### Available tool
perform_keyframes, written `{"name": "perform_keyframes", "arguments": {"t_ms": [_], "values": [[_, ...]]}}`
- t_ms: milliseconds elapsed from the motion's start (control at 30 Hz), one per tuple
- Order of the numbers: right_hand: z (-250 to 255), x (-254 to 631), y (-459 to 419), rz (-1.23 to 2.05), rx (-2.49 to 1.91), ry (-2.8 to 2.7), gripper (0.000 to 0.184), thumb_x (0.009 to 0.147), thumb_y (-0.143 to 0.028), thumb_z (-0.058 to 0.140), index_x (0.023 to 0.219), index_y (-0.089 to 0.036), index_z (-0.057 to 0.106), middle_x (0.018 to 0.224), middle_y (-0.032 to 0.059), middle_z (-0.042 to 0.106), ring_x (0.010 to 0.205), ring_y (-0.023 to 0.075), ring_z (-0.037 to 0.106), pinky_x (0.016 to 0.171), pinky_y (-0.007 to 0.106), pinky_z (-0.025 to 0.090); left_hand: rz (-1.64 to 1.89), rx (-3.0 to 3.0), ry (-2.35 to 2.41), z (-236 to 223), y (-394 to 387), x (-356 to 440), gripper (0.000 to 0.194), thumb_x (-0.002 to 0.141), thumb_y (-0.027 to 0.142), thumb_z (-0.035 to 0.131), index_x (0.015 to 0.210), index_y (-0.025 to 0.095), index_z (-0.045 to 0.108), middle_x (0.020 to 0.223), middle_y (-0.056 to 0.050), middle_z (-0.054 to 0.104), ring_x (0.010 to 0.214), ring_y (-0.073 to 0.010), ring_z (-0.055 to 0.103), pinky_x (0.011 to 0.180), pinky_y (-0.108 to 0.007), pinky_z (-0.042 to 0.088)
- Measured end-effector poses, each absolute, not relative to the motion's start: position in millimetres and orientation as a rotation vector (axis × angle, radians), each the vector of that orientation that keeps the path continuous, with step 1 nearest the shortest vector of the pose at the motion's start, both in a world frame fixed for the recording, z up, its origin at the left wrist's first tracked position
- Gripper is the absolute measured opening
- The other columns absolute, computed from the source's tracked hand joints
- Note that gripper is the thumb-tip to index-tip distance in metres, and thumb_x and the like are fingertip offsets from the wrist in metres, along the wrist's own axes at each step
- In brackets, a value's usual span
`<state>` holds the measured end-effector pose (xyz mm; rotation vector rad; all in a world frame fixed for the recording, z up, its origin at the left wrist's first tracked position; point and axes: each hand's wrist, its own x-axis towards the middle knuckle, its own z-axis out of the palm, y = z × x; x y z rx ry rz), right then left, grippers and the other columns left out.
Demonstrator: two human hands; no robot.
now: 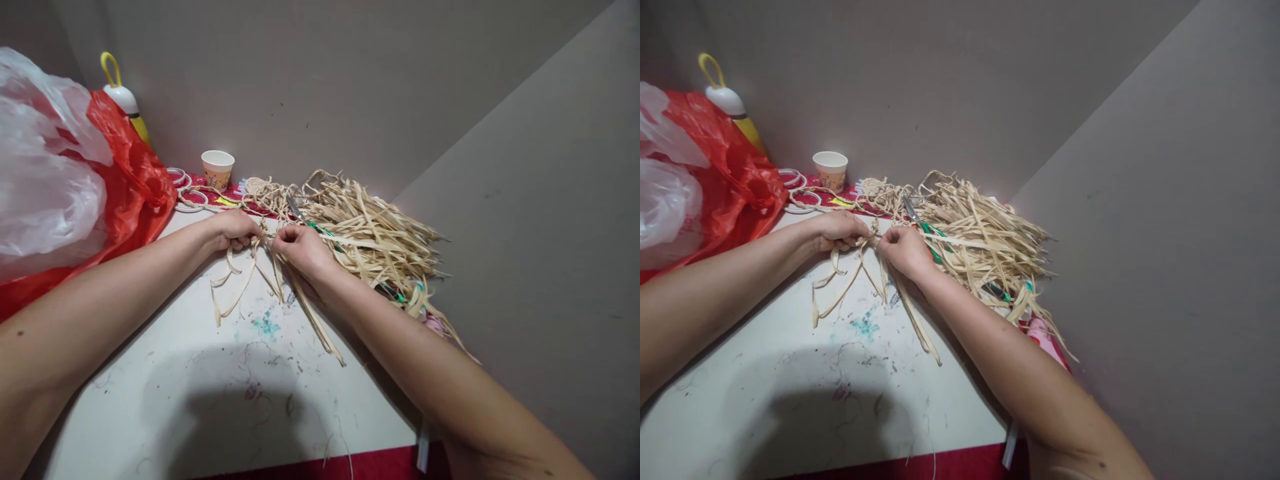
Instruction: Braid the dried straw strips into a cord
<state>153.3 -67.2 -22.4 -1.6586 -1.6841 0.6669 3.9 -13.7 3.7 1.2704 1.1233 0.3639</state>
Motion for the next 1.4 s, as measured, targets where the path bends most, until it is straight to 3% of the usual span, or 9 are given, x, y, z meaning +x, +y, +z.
{"name": "perform_keyframes", "arguments": {"t_ms": [133, 300, 500, 733, 900, 1033, 1133, 1300, 1400], "values": [[-28.0, 153.1, -63.4, 0.501, -1.716, -1.748, 0.012, 0.067, -0.025, 0.053, 0.060, -0.016, 0.058, 0.058, -0.0014, 0.055, 0.055, 0.0102, 0.047, 0.053, 0.022, 0.034, 0.378, 1.289, 1.136, 3.1, -14.0, 4.6, 0.033, 0.068, 0.007, 0.058, 0.043, 0.015, 0.039, 0.032, 0.007, 0.027, 0.030, -0.0011, 0.018, 0.035, -0.018, 0.010], [-29.2, 151.2, -58.7, 0.542, -1.705, -1.736, 0.017, 0.067, -0.032, 0.057, 0.059, -0.017, 0.054, 0.054, -0.0024, 0.052, 0.052, 0.0096, 0.043, 0.049, 0.021, 0.032, 0.369, 1.294, 1.169, 3.9, -14.5, 5.4, 0.032, 0.069, 0.007, 0.056, 0.043, 0.015, 0.040, 0.031, 0.007, 0.027, 0.030, -0.0017, 0.019, 0.035, -0.020, 0.011], [-23.1, 149.5, -53.2, 0.882, -1.615, -1.594, 0.022, 0.060, -0.027, 0.068, 0.072, -0.017, 0.053, 0.056, -0.0052, 0.053, 0.050, 0.0079, 0.045, 0.048, 0.019, 0.035, 0.368, 1.293, 1.172, 1.2, -12.0, 4.9, 0.032, 0.066, 0.010, 0.062, 0.044, 0.016, 0.039, 0.031, 0.007, 0.029, 0.030, -0.0014, 0.020, 0.035, -0.019, 0.012], [-15.2, 149.9, -51.5, 1.090, -1.687, -1.478, 0.018, 0.059, -0.027, 0.073, 0.065, -0.015, 0.062, 0.050, -0.0046, 0.051, 0.042, 0.0063, 0.036, 0.039, 0.021, 0.028, 0.370, 1.319, 1.183, 0.1, -11.2, 4.6, 0.029, 0.064, 0.011, 0.063, 0.046, 0.016, 0.042, 0.031, 0.007, 0.029, 0.030, -0.0019, 0.021, 0.034, -0.019, 0.012], [-17.1, 150.7, -53.0, 0.917, -1.704, -1.574, 0.014, 0.064, -0.027, 0.069, 0.070, -0.014, 0.070, 0.050, -0.0038, 0.052, 0.045, 0.0075, 0.039, 0.044, 0.022, 0.031, 0.353, 1.311, 1.176, 1.3, -12.4, 4.8, 0.030, 0.067, 0.009, 0.060, 0.044, 0.016, 0.041, 0.031, 0.007, 0.027, 0.030, -0.0018, 0.019, 0.036, -0.020, 0.010], [-22.2, 153.8, -54.0, 0.679, -1.592, -1.685, 0.010, 0.066, -0.021, 0.063, 0.070, -0.014, 0.069, 0.064, -0.0001, 0.063, 0.059, 0.0105, 0.051, 0.057, 0.022, 0.040, 0.360, 1.318, 1.175, -0.1, -11.4, 4.4, 0.025, 0.067, 0.009, 0.061, 0.047, 0.014, 0.048, 0.032, 0.007, 0.029, 0.031, -0.0021, 0.020, 0.036, -0.020, 0.011], [-18.6, 158.0, -56.2, 0.562, -1.560, -1.669, 0.007, 0.066, -0.018, 0.061, 0.067, -0.014, 0.065, 0.065, 0.0011, 0.062, 0.061, 0.0110, 0.051, 0.058, 0.022, 0.039, 0.343, 1.315, 1.162, -0.8, -10.6, 4.2, 0.021, 0.068, 0.011, 0.062, 0.049, 0.013, 0.052, 0.033, 0.007, 0.029, 0.031, -0.0017, 0.020, 0.036, -0.020, 0.010], [-5.3, 157.9, -69.1, 0.973, -1.619, -1.520, 0.017, 0.066, -0.031, 0.064, 0.066, -0.014, 0.063, 0.055, -0.0007, 0.057, 0.045, 0.0074, 0.040, 0.044, 0.021, 0.030, 0.333, 1.322, 1.155, 0.1, -11.4, 4.4, 0.023, 0.069, 0.011, 0.061, 0.050, 0.014, 0.049, 0.032, 0.007, 0.031, 0.030, -0.0017, 0.019, 0.035, -0.019, 0.009], [-6.7, 152.7, -71.9, 1.006, -1.630, -1.588, 0.014, 0.066, -0.027, 0.063, 0.064, -0.013, 0.063, 0.053, -0.0016, 0.055, 0.043, 0.0062, 0.037, 0.044, 0.021, 0.029, 0.325, 1.329, 1.167, 1.6, -12.9, 4.4, 0.030, 0.069, 0.010, 0.058, 0.045, 0.016, 0.042, 0.029, 0.007, 0.028, 0.029, -0.0023, 0.019, 0.034, -0.019, 0.012]]}}
